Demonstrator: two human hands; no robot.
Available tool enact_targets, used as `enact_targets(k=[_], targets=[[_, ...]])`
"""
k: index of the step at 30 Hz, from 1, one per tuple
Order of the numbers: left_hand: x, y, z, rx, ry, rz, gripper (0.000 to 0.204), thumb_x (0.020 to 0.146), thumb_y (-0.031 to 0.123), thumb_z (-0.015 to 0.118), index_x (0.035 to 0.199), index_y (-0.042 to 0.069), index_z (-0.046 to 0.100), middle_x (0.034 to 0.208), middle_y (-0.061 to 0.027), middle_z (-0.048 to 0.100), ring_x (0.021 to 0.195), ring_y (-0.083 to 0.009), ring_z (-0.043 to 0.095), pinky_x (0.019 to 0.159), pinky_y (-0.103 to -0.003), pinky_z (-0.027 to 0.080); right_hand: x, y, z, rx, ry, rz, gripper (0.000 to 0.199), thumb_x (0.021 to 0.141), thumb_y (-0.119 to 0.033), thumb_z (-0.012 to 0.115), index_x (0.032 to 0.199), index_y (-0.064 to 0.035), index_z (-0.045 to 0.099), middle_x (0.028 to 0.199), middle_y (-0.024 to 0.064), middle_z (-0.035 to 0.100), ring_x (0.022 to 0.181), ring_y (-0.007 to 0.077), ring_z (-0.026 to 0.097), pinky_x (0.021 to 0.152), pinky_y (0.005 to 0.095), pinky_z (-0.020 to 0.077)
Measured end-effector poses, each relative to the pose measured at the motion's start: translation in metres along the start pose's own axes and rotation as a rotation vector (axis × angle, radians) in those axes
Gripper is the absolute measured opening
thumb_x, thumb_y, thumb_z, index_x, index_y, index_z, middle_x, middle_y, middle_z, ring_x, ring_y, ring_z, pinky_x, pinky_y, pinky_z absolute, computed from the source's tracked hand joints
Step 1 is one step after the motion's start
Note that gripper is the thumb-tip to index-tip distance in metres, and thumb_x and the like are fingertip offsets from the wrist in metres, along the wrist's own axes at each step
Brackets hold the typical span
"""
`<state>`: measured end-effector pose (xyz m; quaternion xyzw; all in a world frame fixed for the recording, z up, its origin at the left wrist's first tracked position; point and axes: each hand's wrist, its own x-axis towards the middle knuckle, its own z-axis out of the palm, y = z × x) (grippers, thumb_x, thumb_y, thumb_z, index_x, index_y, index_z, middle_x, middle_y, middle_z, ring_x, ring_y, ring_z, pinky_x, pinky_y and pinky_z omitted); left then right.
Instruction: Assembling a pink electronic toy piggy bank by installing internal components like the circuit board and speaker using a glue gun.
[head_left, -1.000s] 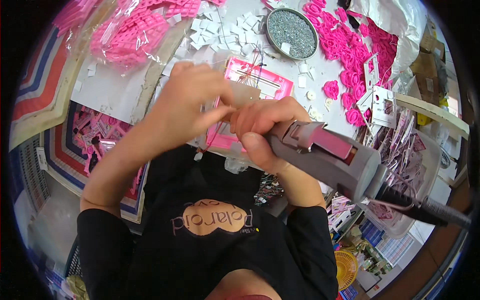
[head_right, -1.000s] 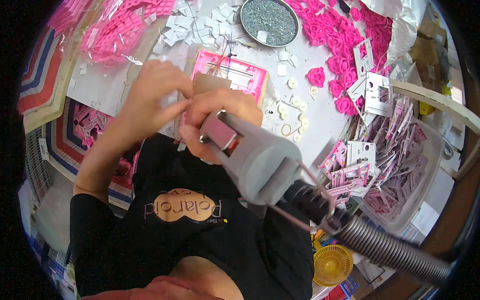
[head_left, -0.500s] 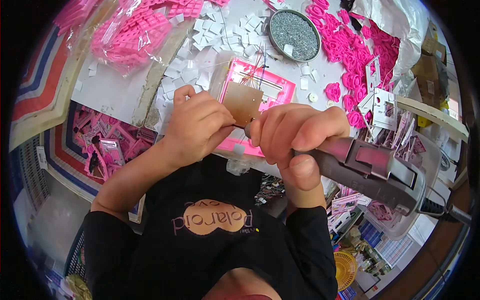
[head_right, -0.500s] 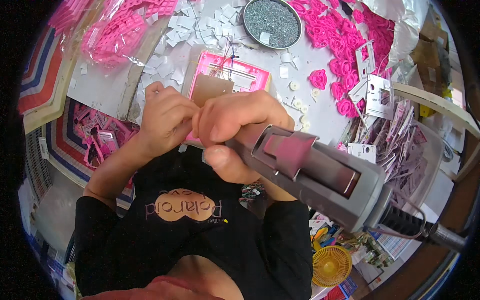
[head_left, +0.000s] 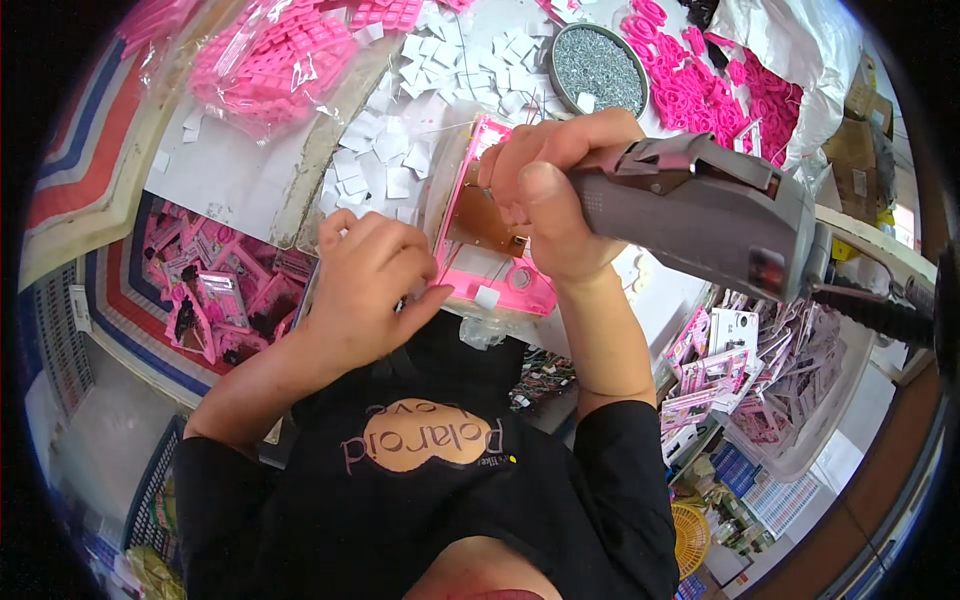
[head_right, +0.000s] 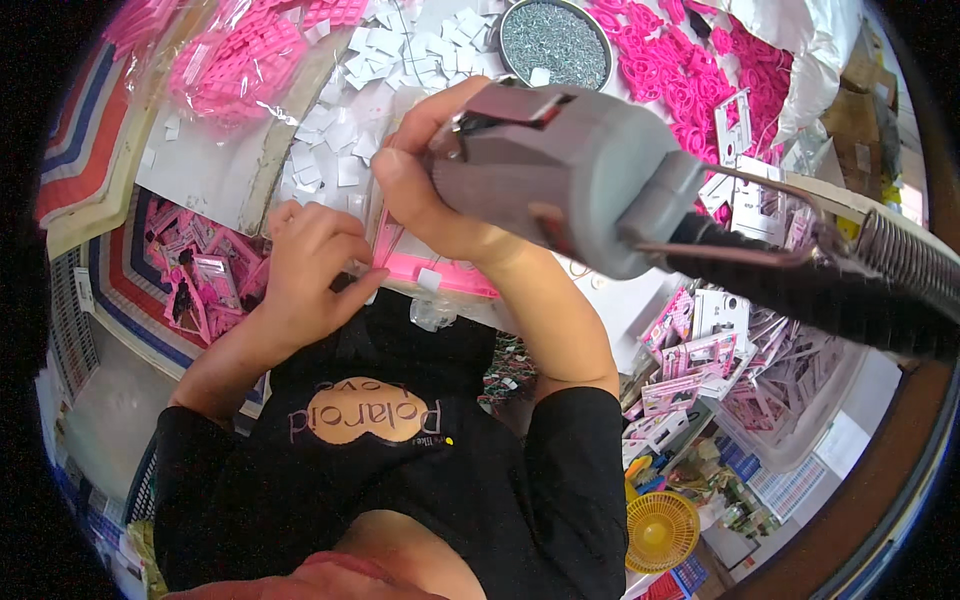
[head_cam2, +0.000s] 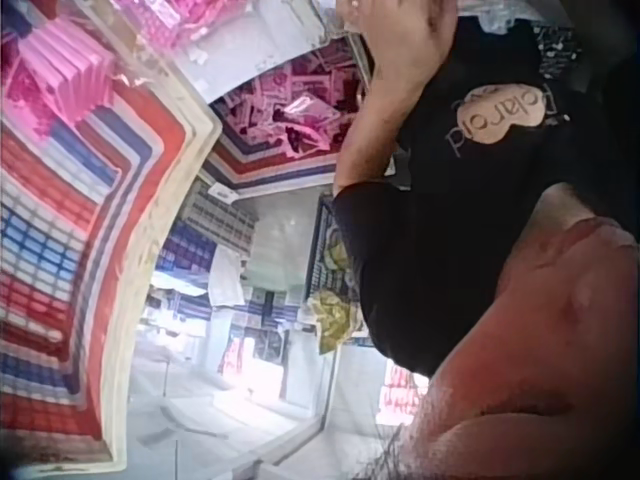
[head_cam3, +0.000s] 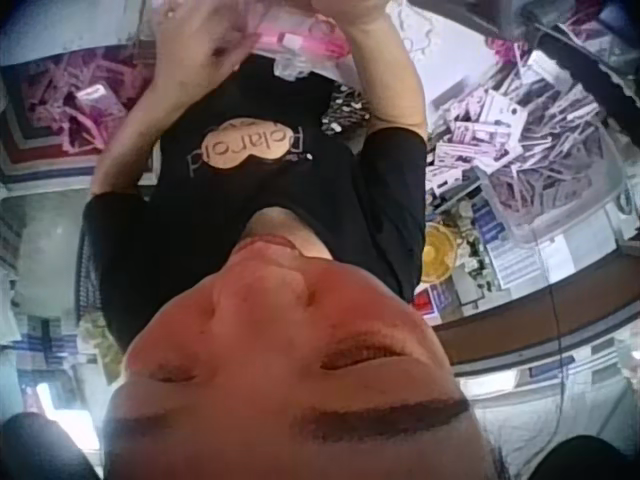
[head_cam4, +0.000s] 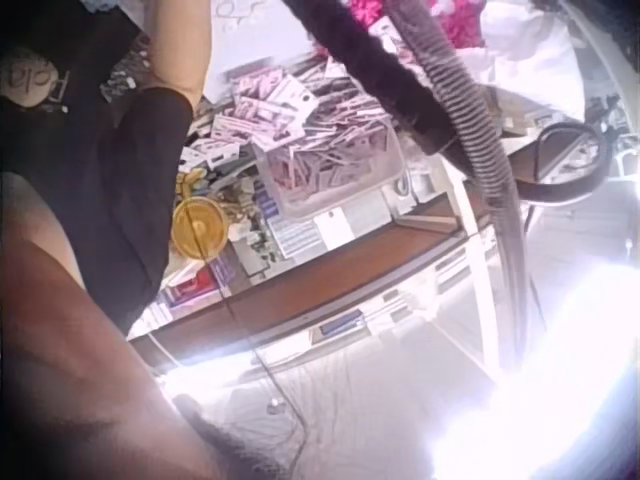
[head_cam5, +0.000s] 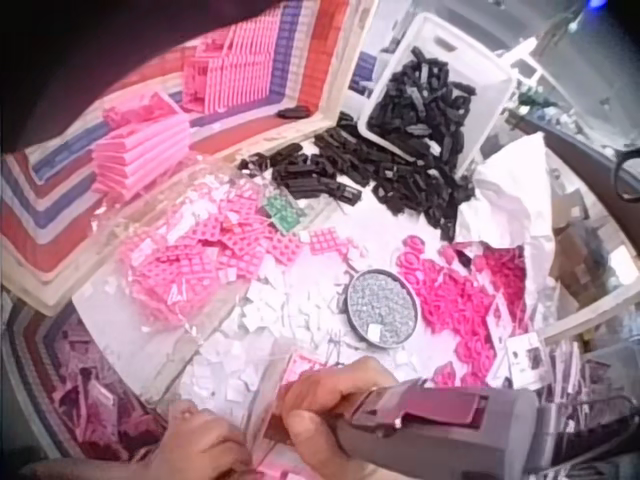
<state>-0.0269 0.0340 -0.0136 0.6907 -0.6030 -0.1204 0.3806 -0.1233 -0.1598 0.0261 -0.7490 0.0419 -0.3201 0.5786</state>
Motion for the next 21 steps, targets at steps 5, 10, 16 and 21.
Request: enact_targets(k=[5,10,16,21], targets=[[-0.002,0.009,0.006,-0.018,-0.017,0.092,0.027,0.071,0.023,0.083,0.088,0.016,0.063,0.094,0.0015,0.06,0.09,-0.0195,0.057,0.086,-0.044,0.032,0.003,0.0,0.002,-0.125,-0.104,-0.009,0.027,0.093,-0.007,0.067,0.103,-0.0056,0.042,0.064,0.0071,0.053,0.051,0.0136,0.048,0.055,0.0338,0.0451],[0.004,0.015,0.013,0.011,-0.103,0.135,0.027,0.071,0.025,0.081,0.089,0.016,0.063,0.097,0.0008,0.059,0.096,-0.0202,0.056,0.089,-0.046,0.033,0.005,0.006,0.004,-0.115,-0.068,-0.004,0.031,0.09,0.0,0.066,0.112,-0.0027,0.044,0.069,0.0092,0.057,0.055,0.0154,0.052,0.061,0.0363,0.0501],[0.019,0.022,0.027,0.085,-0.224,0.182,0.031,0.071,0.027,0.081,0.093,0.015,0.064,0.099,-0.0012,0.061,0.099,-0.0228,0.057,0.09,-0.047,0.034,0.011,-0.021,-0.021,0.094,0.126,0.101,0.047,0.086,0.007,0.067,0.127,0.0006,0.045,0.081,0.0125,0.063,0.066,0.0193,0.06,0.073,0.0401,0.056],[0.029,0.014,0.022,-0.013,-0.158,0.129,0.021,0.079,0.022,0.078,0.093,0.013,0.066,0.098,-0.0022,0.064,0.095,-0.0216,0.059,0.088,-0.045,0.034,-0.02,-0.023,-0.035,-0.238,0.175,0.174,0.059,0.083,-0.012,0.076,0.135,-0.0019,0.05,0.122,0.0155,0.061,0.108,0.0273,0.06,0.09,0.0408,0.0501]])
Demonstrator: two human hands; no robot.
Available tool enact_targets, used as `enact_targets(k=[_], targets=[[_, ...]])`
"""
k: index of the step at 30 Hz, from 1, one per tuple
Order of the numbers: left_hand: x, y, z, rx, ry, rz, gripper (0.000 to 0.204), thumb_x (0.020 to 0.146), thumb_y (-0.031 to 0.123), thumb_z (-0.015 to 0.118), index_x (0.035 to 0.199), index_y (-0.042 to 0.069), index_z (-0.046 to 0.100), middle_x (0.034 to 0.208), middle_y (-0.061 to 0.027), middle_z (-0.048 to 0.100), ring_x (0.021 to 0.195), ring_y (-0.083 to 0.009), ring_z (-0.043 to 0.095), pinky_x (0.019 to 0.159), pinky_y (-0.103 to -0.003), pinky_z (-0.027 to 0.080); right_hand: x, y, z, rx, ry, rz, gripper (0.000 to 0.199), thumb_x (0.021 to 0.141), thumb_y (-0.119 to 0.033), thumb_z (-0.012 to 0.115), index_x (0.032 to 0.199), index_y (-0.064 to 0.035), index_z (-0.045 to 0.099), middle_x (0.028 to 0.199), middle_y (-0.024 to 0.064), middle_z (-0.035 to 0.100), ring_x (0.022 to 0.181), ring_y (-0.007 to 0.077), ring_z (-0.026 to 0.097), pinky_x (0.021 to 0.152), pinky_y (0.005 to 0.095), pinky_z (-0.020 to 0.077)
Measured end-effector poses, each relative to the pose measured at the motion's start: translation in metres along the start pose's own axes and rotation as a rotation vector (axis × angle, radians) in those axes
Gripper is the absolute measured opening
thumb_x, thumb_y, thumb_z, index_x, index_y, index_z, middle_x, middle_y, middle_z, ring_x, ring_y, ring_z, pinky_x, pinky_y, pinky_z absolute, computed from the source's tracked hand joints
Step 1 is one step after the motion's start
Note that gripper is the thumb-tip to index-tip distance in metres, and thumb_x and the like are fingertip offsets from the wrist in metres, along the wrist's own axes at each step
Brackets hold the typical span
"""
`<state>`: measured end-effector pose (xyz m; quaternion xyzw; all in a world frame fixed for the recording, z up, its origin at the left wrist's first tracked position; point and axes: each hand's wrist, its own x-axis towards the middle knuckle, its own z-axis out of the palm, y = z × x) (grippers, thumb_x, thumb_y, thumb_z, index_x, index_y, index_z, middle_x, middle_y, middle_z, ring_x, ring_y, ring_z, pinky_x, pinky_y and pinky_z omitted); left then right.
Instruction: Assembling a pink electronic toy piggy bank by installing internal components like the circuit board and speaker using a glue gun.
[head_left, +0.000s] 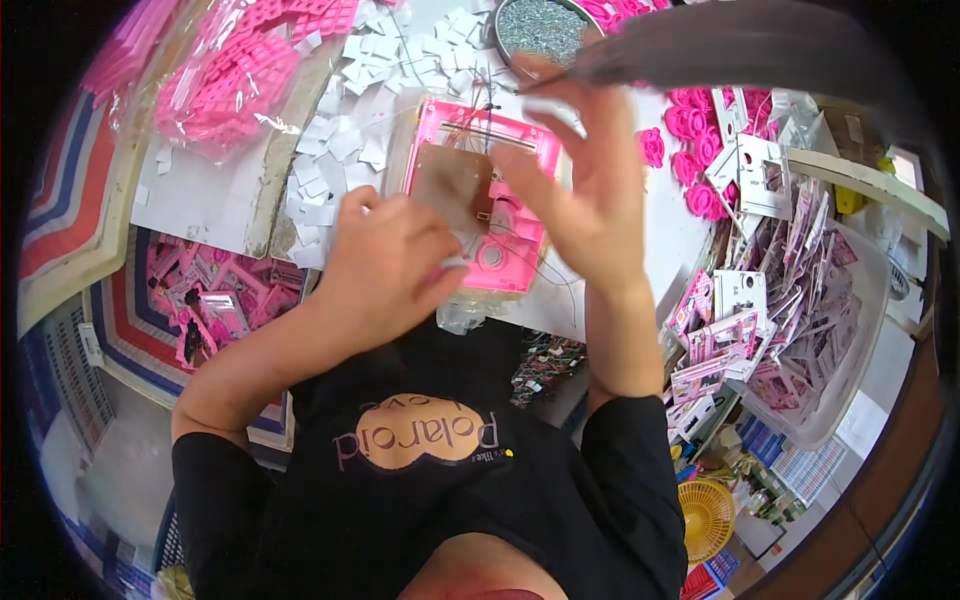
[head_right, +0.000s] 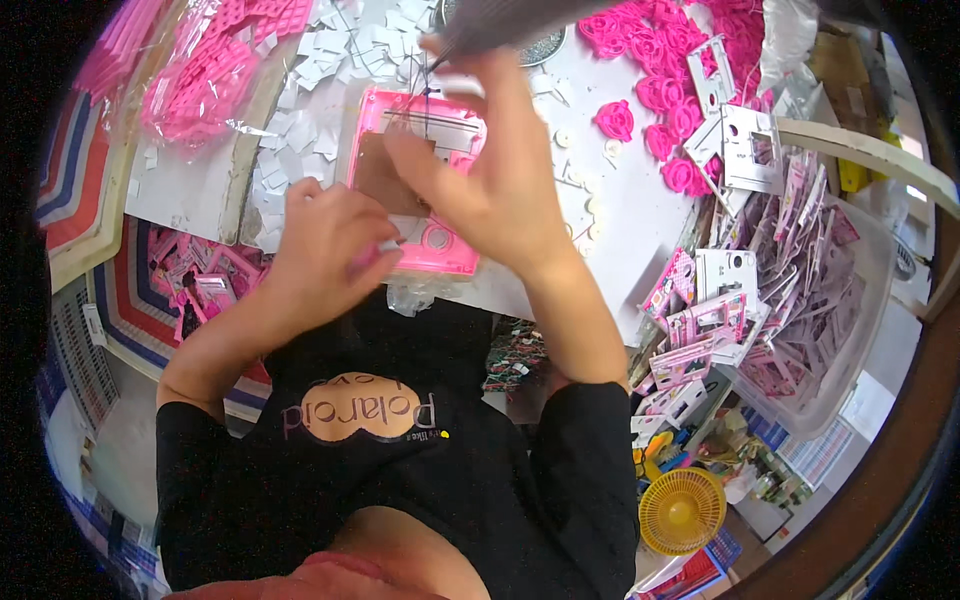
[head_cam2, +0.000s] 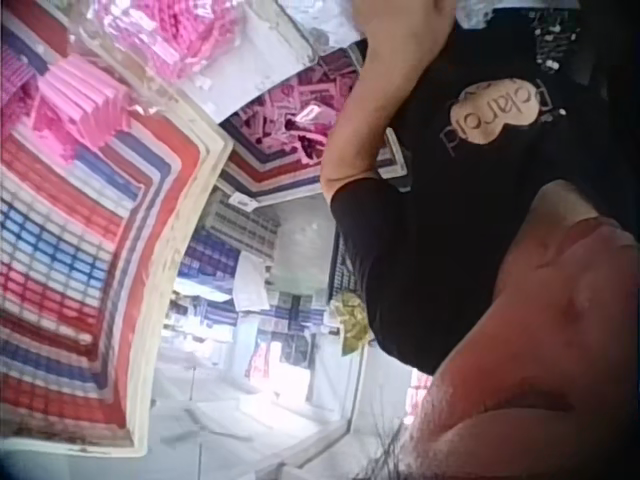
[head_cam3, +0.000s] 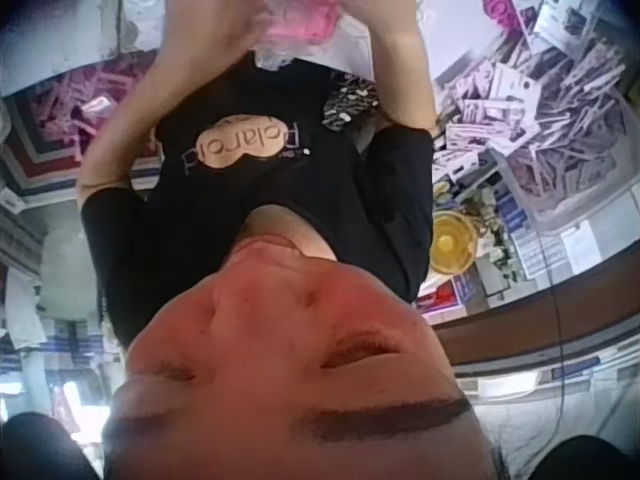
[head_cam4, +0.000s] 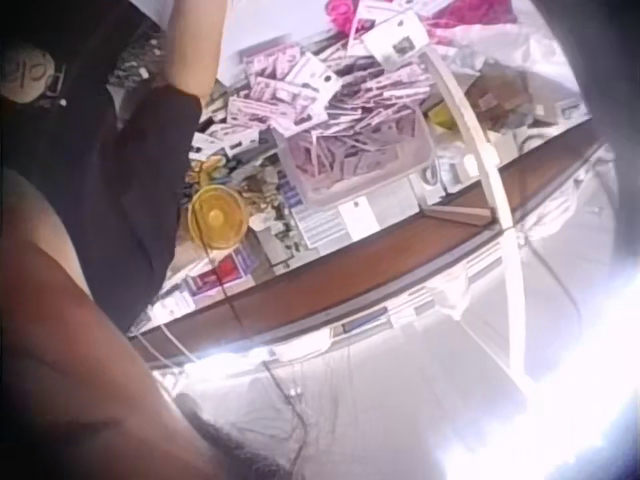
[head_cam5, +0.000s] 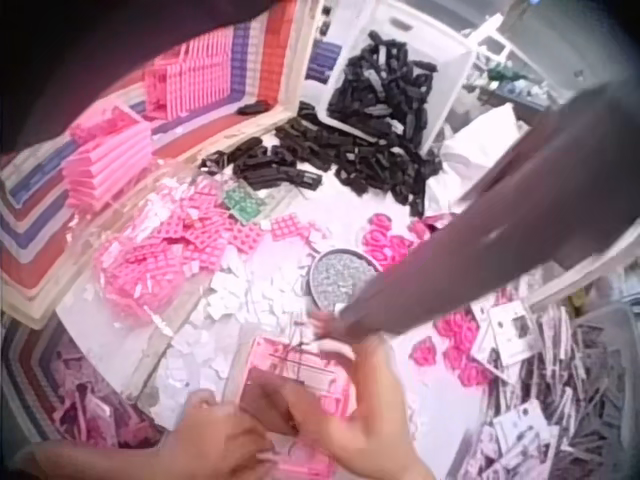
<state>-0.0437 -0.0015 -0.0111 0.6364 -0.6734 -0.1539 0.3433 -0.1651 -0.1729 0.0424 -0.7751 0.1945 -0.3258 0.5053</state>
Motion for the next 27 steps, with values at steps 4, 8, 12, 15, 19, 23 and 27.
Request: enact_targets(k=[4,8,12,15,19,23,27], targets=[[0.01,-0.005,-0.014,-0.03,0.022,-0.169,0.014,0.084,0.024,0.075,0.087,0.013,0.068,0.086,-0.001,0.065,0.085,-0.021,0.061,0.085,-0.042,0.033,-0.046,0.016,-0.007,-0.379,-0.247,0.013,0.034,0.077,-0.011,0.075,0.11,-0.0045,0.07,0.095,0.0107,0.069,0.094,0.028,0.06,0.087,0.0412,0.0462],[0.014,-0.004,-0.02,-0.163,-0.006,-0.231,0.012,0.088,0.021,0.073,0.086,0.01,0.069,0.086,-0.0023,0.067,0.084,-0.0203,0.062,0.084,-0.04,0.033,-0.056,0.02,0.013,-0.333,-0.239,0.034,0.016,0.08,-0.012,0.074,0.095,-0.0087,0.074,0.082,0.0048,0.069,0.09,0.0259,0.06,0.087,0.0407,0.043],[0.011,-0.015,-0.022,-0.521,-0.089,-0.322,0.008,0.088,0.013,0.07,0.09,0.005,0.07,0.092,-0.0061,0.07,0.084,-0.022,0.064,0.085,-0.037,0.037,-0.056,0.02,0.013,-0.261,-0.213,0.109,0.011,0.081,-0.015,0.075,0.09,-0.0098,0.074,0.08,0.0039,0.069,0.089,0.0245,0.061,0.087,0.0412,0.0421],[0.009,-0.018,-0.023,-0.523,-0.103,-0.311,0.007,0.089,0.012,0.069,0.093,0.007,0.071,0.092,-0.005,0.07,0.085,-0.0197,0.063,0.085,-0.038,0.035,-0.053,0.017,0.011,-0.271,-0.276,0.142,0.011,0.081,-0.017,0.075,0.089,-0.0088,0.074,0.079,0.0038,0.069,0.089,0.025,0.061,0.088,0.0419,0.0422],[0.013,-0.013,-0.026,-0.28,-0.1,-0.233,0.009,0.086,0.014,0.071,0.094,0.01,0.07,0.092,-0.0032,0.068,0.086,-0.0188,0.062,0.086,-0.04,0.032,-0.051,0.016,0.009,-0.307,-0.31,0.145,0.011,0.083,-0.018,0.073,0.087,-0.008,0.073,0.079,0.0047,0.069,0.088,0.027,0.06,0.088,0.0427,0.0423],[0.016,-0.007,-0.024,-0.052,-0.05,-0.142,0.012,0.08,0.015,0.074,0.089,0.013,0.068,0.089,-0.0009,0.065,0.085,-0.0193,0.061,0.086,-0.04,0.031,-0.05,0.015,0.009,-0.365,-0.34,0.127,0.011,0.084,-0.018,0.07,0.087,-0.0074,0.073,0.079,0.0068,0.069,0.088,0.0291,0.059,0.088,0.0442,0.042],[0.018,0.0,-0.014,0.093,0.036,-0.071,0.014,0.075,0.014,0.074,0.083,0.013,0.063,0.085,0.0009,0.062,0.083,-0.0192,0.058,0.085,-0.041,0.03,-0.051,0.016,0.011,-0.373,-0.334,0.113,0.012,0.083,-0.018,0.069,0.086,-0.0067,0.073,0.078,0.0083,0.068,0.089,0.0298,0.059,0.089,0.0452,0.0416]])
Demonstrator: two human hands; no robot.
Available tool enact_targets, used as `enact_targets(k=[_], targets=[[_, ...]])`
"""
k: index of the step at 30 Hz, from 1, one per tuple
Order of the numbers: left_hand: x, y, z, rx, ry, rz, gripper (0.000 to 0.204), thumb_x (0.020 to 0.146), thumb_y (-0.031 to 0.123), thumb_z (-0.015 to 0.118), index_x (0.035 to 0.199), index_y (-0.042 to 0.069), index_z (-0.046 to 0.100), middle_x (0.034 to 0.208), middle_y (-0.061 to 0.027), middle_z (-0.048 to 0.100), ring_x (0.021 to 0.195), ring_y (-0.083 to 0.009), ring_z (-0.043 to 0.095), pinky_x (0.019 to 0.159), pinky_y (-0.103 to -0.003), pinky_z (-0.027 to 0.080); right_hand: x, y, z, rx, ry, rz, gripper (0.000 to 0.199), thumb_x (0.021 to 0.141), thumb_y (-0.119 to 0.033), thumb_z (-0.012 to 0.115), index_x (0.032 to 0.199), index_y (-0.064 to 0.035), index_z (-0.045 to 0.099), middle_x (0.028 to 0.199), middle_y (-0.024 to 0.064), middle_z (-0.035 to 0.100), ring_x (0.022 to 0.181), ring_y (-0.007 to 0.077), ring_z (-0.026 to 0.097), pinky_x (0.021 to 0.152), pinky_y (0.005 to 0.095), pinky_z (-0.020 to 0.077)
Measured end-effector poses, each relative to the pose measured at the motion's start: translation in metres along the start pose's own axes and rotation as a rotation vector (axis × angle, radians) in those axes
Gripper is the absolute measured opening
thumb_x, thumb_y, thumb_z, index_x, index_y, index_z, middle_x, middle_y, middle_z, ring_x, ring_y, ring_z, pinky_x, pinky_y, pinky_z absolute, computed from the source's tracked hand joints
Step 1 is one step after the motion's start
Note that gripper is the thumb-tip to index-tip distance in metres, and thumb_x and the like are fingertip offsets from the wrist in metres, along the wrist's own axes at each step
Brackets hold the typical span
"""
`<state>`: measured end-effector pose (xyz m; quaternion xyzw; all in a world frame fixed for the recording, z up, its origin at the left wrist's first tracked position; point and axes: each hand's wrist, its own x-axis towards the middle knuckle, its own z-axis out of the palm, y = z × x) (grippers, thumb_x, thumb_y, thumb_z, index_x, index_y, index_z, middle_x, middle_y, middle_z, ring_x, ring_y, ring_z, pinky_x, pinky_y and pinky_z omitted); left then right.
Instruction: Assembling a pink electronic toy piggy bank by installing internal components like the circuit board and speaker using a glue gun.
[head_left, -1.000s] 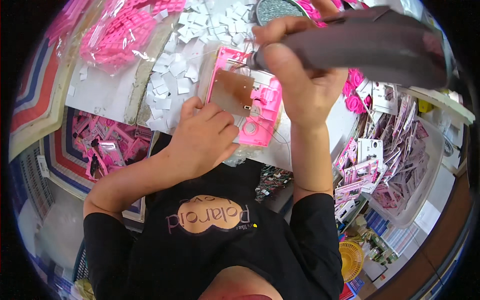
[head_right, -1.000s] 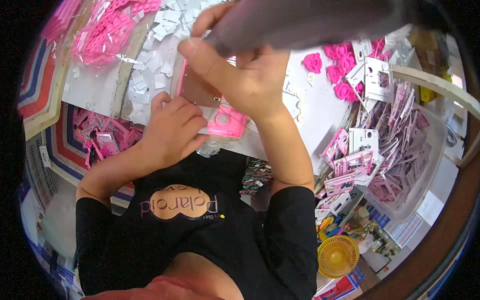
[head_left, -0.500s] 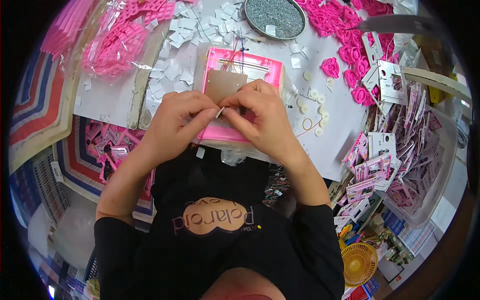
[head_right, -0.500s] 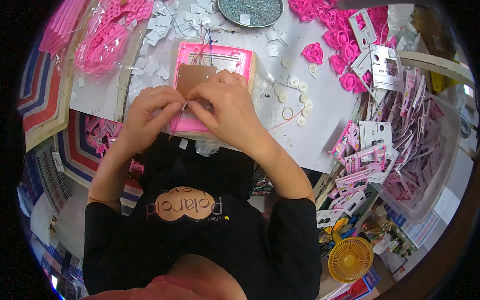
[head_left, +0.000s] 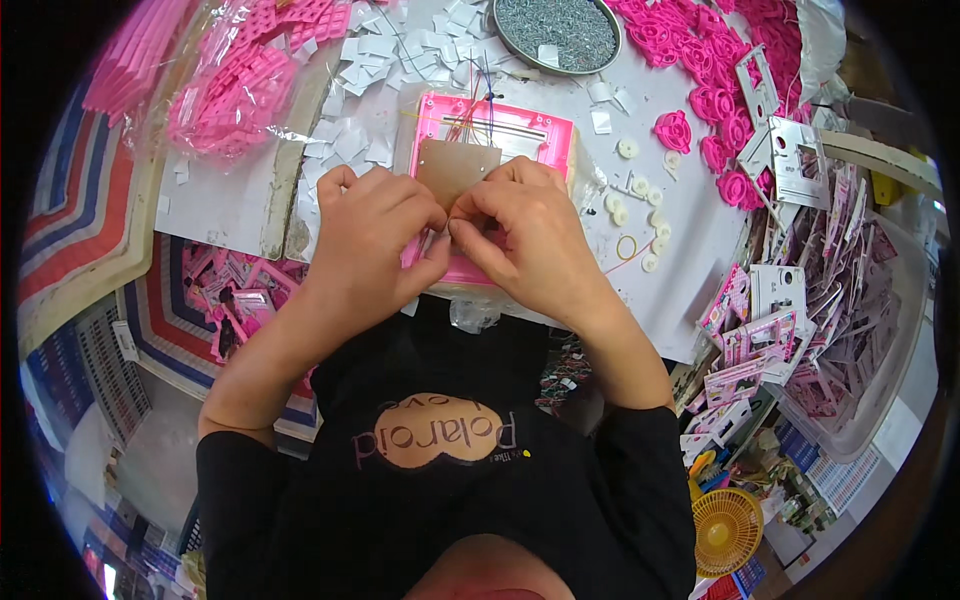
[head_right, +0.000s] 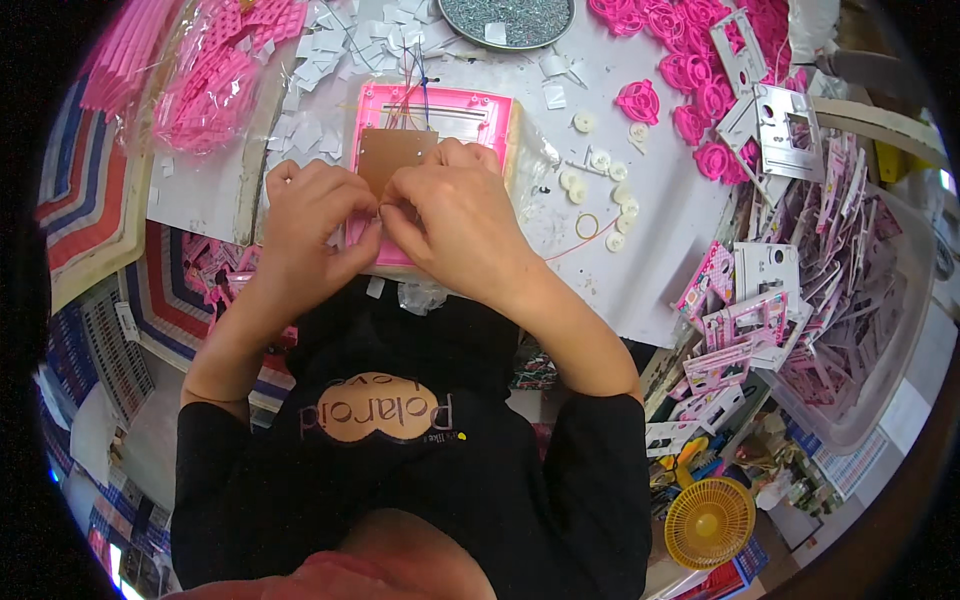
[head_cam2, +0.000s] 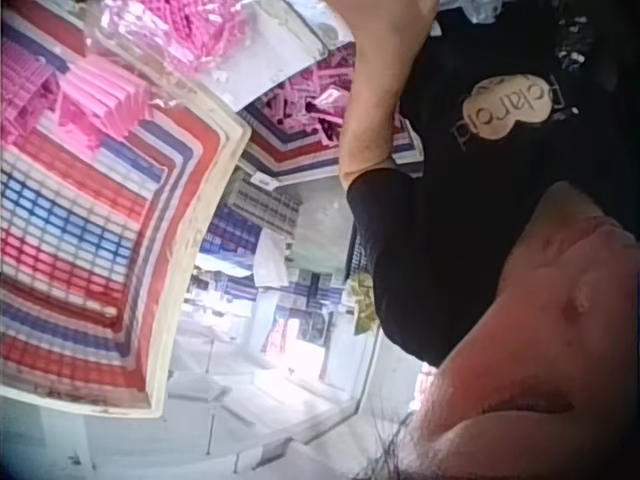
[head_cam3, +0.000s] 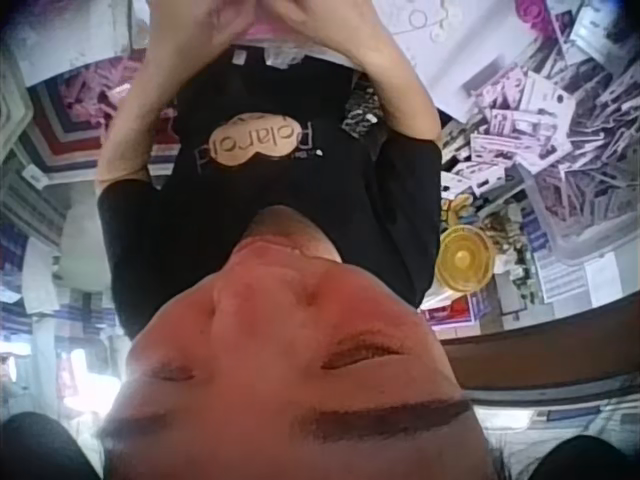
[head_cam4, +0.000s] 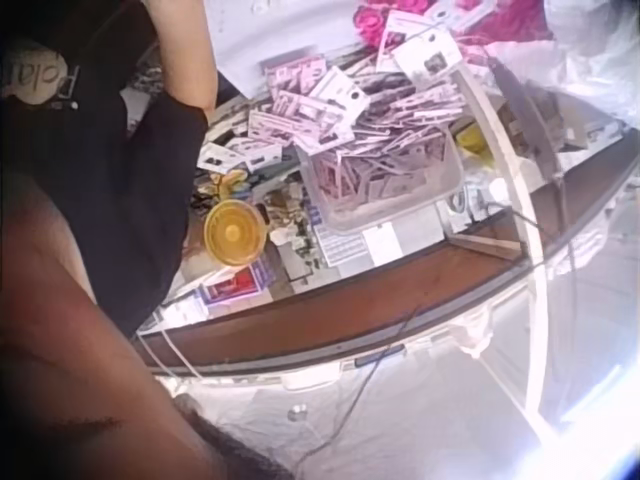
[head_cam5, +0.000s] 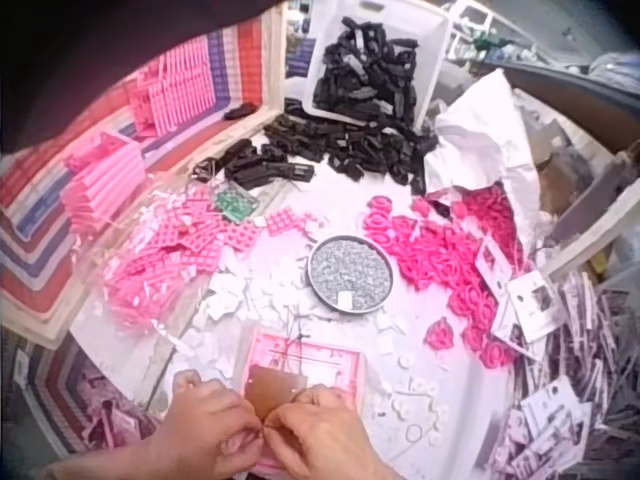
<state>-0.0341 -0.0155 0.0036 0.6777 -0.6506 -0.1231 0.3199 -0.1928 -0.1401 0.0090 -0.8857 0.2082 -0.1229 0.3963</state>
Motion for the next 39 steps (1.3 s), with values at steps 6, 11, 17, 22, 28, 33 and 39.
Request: enact_targets(k=[6,11,17,22,28,33,39], targets=[[-0.001,0.002,0.007,0.113,0.015,0.02,0.017,0.072,0.007,0.07,0.086,0.011,0.062,0.09,-0.0004,0.064,0.086,-0.0198,0.059,0.085,-0.04,0.03,0.001,-0.002,0.002,-0.029,0.033,-0.035,0.011,0.081,-0.017,0.07,0.082,-0.0061,0.07,0.075,0.0074,0.066,0.088,0.0292,0.059,0.088,0.0446,0.0417],[0.001,-0.006,-0.002,0.05,0.046,-0.02,0.014,0.072,0.01,0.067,0.084,0.013,0.061,0.085,0.0012,0.06,0.082,-0.0185,0.056,0.083,-0.042,0.029,0.0,0.002,0.001,0.069,0.053,-0.005,0.009,0.078,-0.014,0.07,0.081,-0.0059,0.069,0.069,0.0053,0.065,0.083,0.0278,0.058,0.082,0.042,0.0434],[-0.003,-0.001,-0.004,-0.005,0.045,-0.029,0.014,0.075,0.011,0.07,0.086,0.013,0.062,0.086,0.0016,0.061,0.084,-0.0186,0.057,0.085,-0.041,0.028,0.002,0.001,0.0,0.074,0.037,-0.001,0.009,0.075,-0.014,0.07,0.079,-0.0059,0.069,0.068,0.0042,0.065,0.08,0.0271,0.059,0.08,0.0414,0.0443],[-0.006,-0.007,-0.001,-0.14,-0.004,-0.079,0.014,0.075,0.012,0.071,0.087,0.014,0.063,0.086,0.0014,0.062,0.085,-0.0189,0.058,0.084,-0.04,0.029,0.002,-0.001,0.001,0.039,0.04,0.014,0.01,0.076,-0.015,0.07,0.079,-0.0062,0.069,0.068,0.0044,0.065,0.081,0.0271,0.059,0.083,0.0426,0.044],[-0.004,-0.004,-0.004,-0.14,0.005,-0.072,0.014,0.075,0.01,0.07,0.086,0.013,0.063,0.086,0.0016,0.063,0.084,-0.0187,0.058,0.082,-0.039,0.029,0.001,-0.001,-0.001,0.039,0.025,0.011,0.01,0.077,-0.013,0.072,0.082,-0.0046,0.07,0.071,0.0048,0.065,0.081,0.0243,0.057,0.077,0.0386,0.0454],[-0.005,-0.005,-0.003,-0.135,0.007,-0.076,0.011,0.077,0.01,0.07,0.086,0.013,0.063,0.086,0.0015,0.063,0.083,-0.0178,0.059,0.082,-0.039,0.029,0.002,-0.001,-0.002,0.023,-0.004,0.017,0.009,0.077,-0.01,0.074,0.082,-0.0035,0.07,0.072,0.0049,0.065,0.08,0.0228,0.056,0.072,0.0366,0.0466],[-0.005,-0.006,-0.003,-0.239,-0.011,-0.119,0.008,0.08,0.009,0.069,0.086,0.01,0.064,0.087,-0.0005,0.064,0.084,-0.019,0.06,0.081,-0.038,0.03,0.0,-0.001,0.002,0.046,0.072,0.001,0.01,0.077,-0.014,0.071,0.083,-0.0066,0.069,0.074,0.0053,0.067,0.082,0.0267,0.06,0.083,0.043,0.0438]])
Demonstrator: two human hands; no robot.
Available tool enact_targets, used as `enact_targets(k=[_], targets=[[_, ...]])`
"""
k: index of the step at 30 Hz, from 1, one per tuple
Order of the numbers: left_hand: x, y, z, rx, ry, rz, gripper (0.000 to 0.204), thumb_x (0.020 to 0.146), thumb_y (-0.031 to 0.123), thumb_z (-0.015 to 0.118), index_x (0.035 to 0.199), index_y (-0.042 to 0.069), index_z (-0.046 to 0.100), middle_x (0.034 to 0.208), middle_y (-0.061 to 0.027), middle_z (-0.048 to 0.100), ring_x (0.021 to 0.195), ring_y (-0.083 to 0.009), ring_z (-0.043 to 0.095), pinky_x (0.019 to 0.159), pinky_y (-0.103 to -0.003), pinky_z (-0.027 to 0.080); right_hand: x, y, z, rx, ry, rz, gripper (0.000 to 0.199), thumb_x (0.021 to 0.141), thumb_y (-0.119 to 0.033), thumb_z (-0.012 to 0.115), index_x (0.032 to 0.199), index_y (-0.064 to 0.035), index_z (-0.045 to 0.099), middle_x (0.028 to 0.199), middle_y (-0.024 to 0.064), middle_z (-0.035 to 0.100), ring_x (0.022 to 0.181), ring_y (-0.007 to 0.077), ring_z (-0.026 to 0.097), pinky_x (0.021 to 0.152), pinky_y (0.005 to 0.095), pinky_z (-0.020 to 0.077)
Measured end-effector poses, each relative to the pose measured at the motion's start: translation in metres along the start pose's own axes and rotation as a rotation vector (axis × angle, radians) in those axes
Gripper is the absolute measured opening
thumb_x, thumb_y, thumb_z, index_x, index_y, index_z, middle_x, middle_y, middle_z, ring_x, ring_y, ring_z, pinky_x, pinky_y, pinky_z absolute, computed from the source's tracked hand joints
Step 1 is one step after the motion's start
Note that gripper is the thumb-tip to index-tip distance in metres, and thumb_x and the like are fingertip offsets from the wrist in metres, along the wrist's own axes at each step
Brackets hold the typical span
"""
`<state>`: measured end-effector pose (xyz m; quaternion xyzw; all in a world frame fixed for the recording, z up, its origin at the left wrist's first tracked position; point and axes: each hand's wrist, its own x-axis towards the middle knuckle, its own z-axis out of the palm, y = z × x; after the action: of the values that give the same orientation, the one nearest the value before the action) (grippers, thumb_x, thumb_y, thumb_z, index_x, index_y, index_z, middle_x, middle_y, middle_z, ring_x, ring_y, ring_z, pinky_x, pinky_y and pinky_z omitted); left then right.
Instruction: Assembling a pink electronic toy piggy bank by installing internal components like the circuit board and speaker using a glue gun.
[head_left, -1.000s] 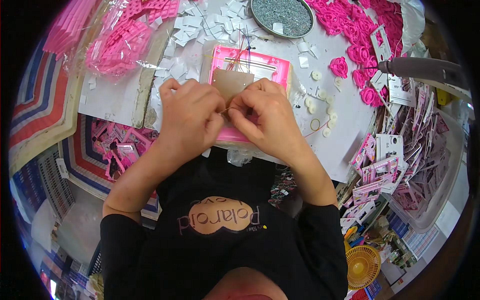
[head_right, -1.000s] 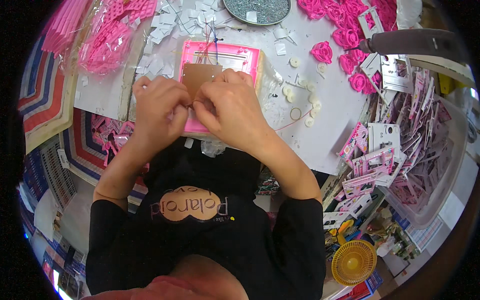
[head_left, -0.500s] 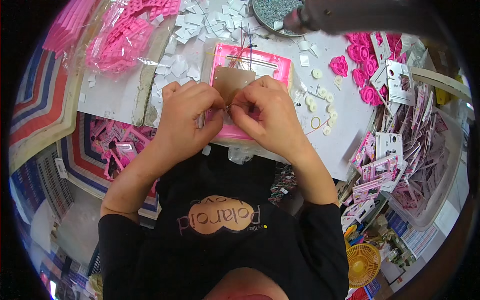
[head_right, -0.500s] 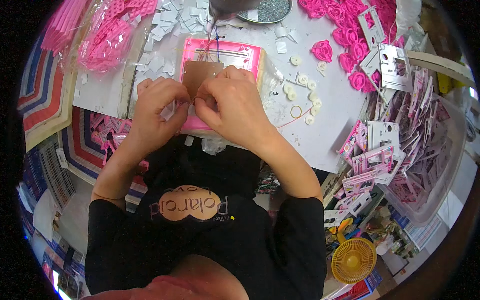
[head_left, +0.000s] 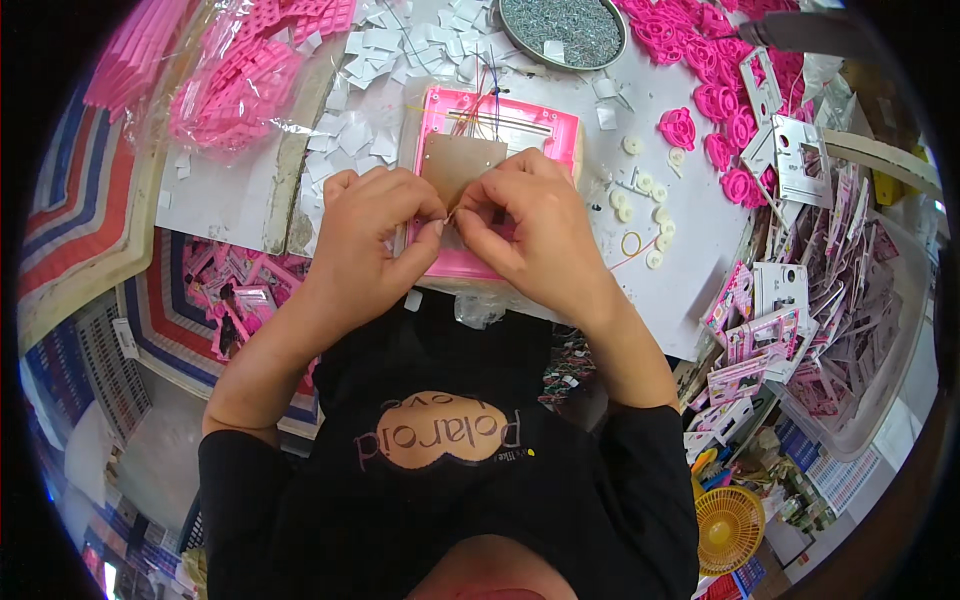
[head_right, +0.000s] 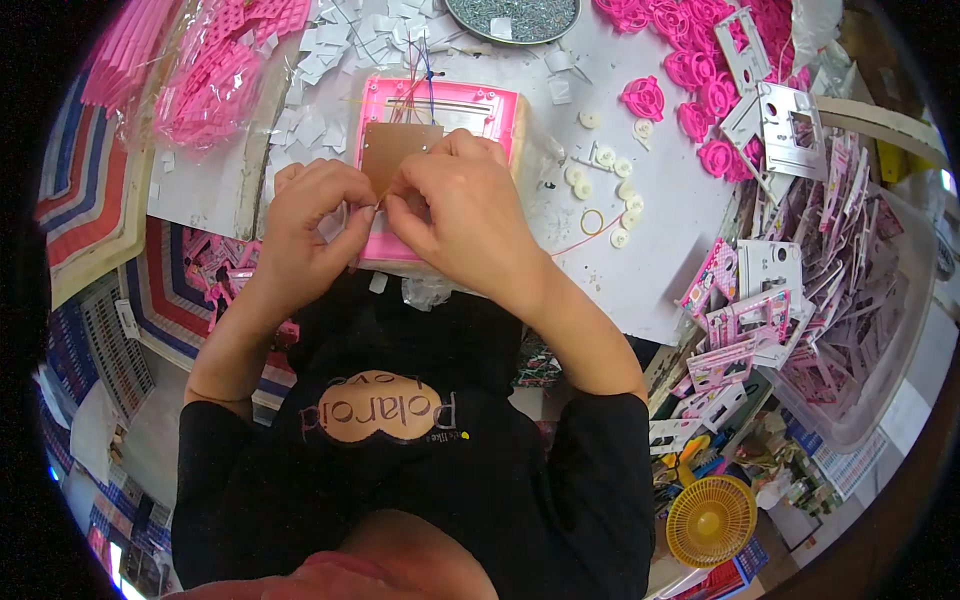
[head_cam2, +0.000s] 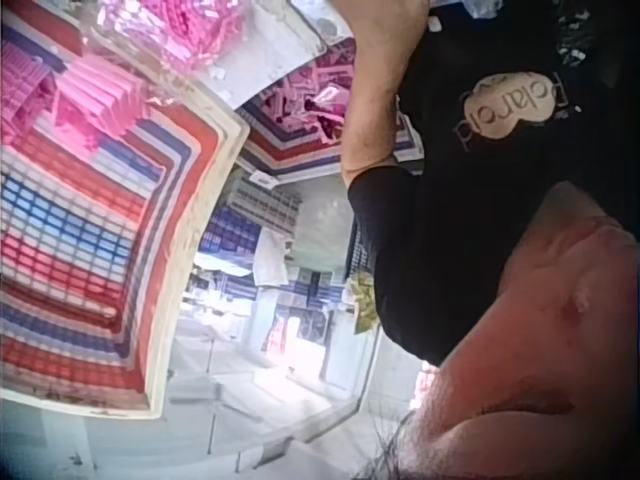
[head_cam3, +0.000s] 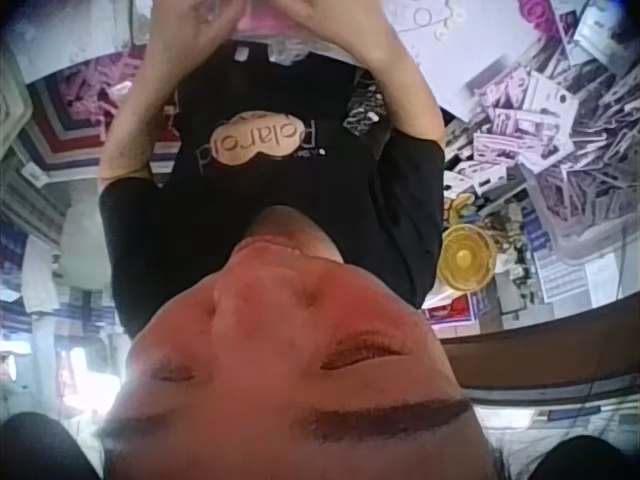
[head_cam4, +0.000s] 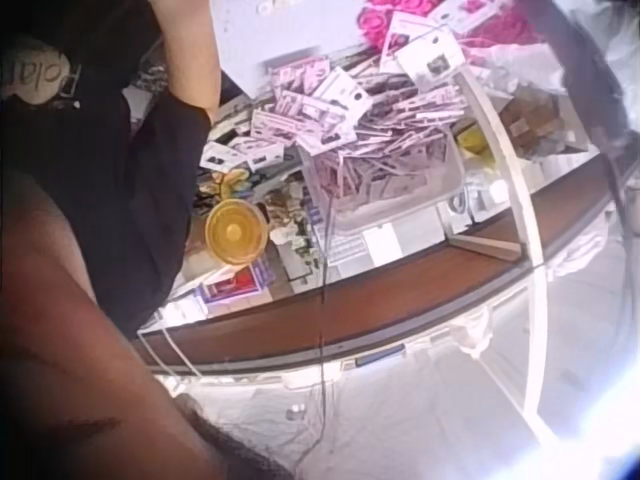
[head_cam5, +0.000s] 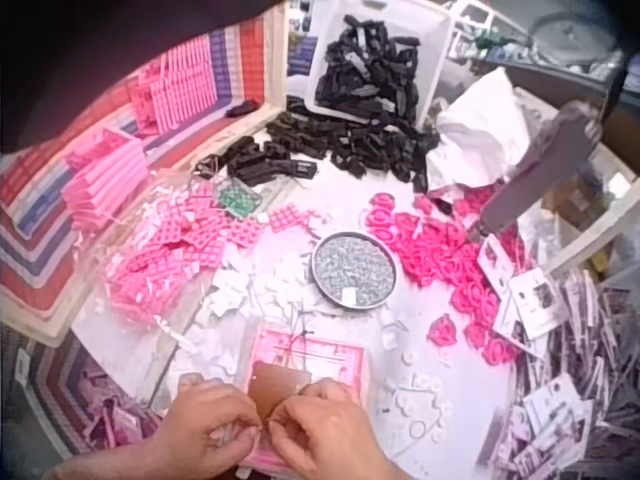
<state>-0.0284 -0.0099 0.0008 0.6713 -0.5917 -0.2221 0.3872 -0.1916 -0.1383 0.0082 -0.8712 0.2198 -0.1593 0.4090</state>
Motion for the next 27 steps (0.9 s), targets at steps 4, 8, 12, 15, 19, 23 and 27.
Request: enact_targets(k=[4,8,12,15,19,23,27], targets=[[0.0,0.004,0.001,-0.377,-0.042,-0.229,0.01,0.08,0.005,0.069,0.089,0.007,0.064,0.088,-0.0047,0.065,0.084,-0.0229,0.062,0.078,-0.037,0.039,-0.007,-0.007,0.007,-0.19,0.204,-0.115,0.013,0.077,-0.01,0.072,0.088,-0.0044,0.068,0.082,0.0076,0.068,0.081,0.027,0.06,0.077,0.0409,0.0473],[0.001,0.008,0.011,-0.196,0.057,-0.006,0.012,0.082,0.0,0.067,0.093,0.002,0.064,0.089,-0.0087,0.065,0.082,-0.0226,0.063,0.071,-0.032,0.046,-0.024,-0.017,0.004,0.162,0.118,0.123,0.014,0.08,-0.006,0.073,0.093,-0.0014,0.069,0.083,0.0093,0.068,0.069,0.0234,0.063,0.062,0.0352,0.0508],[-0.003,0.012,0.018,-0.099,0.094,0.083,0.01,0.086,0.0,0.065,0.095,0.001,0.065,0.091,-0.0054,0.065,0.082,-0.014,0.061,0.067,-0.027,0.044,-0.035,-0.009,0.011,0.346,0.183,0.199,0.014,0.083,-0.002,0.072,0.096,0.0004,0.07,0.087,0.0113,0.071,0.063,0.0191,0.068,0.055,0.03,0.0524],[-0.005,0.011,0.013,-0.331,-0.053,-0.294,0.006,0.089,0.002,0.065,0.096,0.001,0.065,0.084,-0.0013,0.065,0.072,-0.0071,0.059,0.06,-0.023,0.042,-0.038,-0.011,0.018,0.361,0.333,0.131,0.013,0.081,0.001,0.072,0.094,0.0002,0.069,0.091,0.0117,0.074,0.07,0.0216,0.071,0.06,0.0297,0.0552],[0.006,0.002,-0.001,-0.44,-0.241,-0.465,0.007,0.094,0.006,0.065,0.098,0.0,0.065,0.077,0.0019,0.064,0.061,-0.0006,0.054,0.053,-0.018,0.041,-0.041,-0.002,0.026,0.147,0.342,-0.123,0.014,0.079,0.001,0.073,0.092,-0.0005,0.069,0.094,0.0122,0.074,0.074,0.0249,0.072,0.062,0.0315,0.0562],[0.011,0.01,-0.011,-0.682,-0.356,-0.565,0.012,0.092,0.007,0.069,0.101,0.0,0.064,0.078,0.0017,0.064,0.061,-0.0015,0.055,0.052,-0.018,0.042,-0.039,0.0,0.027,0.131,0.356,-0.16,0.014,0.08,0.002,0.073,0.093,-0.0007,0.068,0.096,0.0121,0.074,0.077,0.0262,0.072,0.062,0.0322,0.0564],[0.01,0.008,-0.007,-0.715,-0.367,-0.544,0.019,0.09,0.008,0.075,0.103,0.0,0.064,0.079,0.0018,0.064,0.061,-0.0012,0.056,0.052,-0.017,0.043,-0.039,0.001,0.026,0.137,0.321,-0.149,0.014,0.081,0.001,0.073,0.094,-0.0007,0.068,0.096,0.0121,0.074,0.077,0.0263,0.071,0.062,0.0322,0.0563]])
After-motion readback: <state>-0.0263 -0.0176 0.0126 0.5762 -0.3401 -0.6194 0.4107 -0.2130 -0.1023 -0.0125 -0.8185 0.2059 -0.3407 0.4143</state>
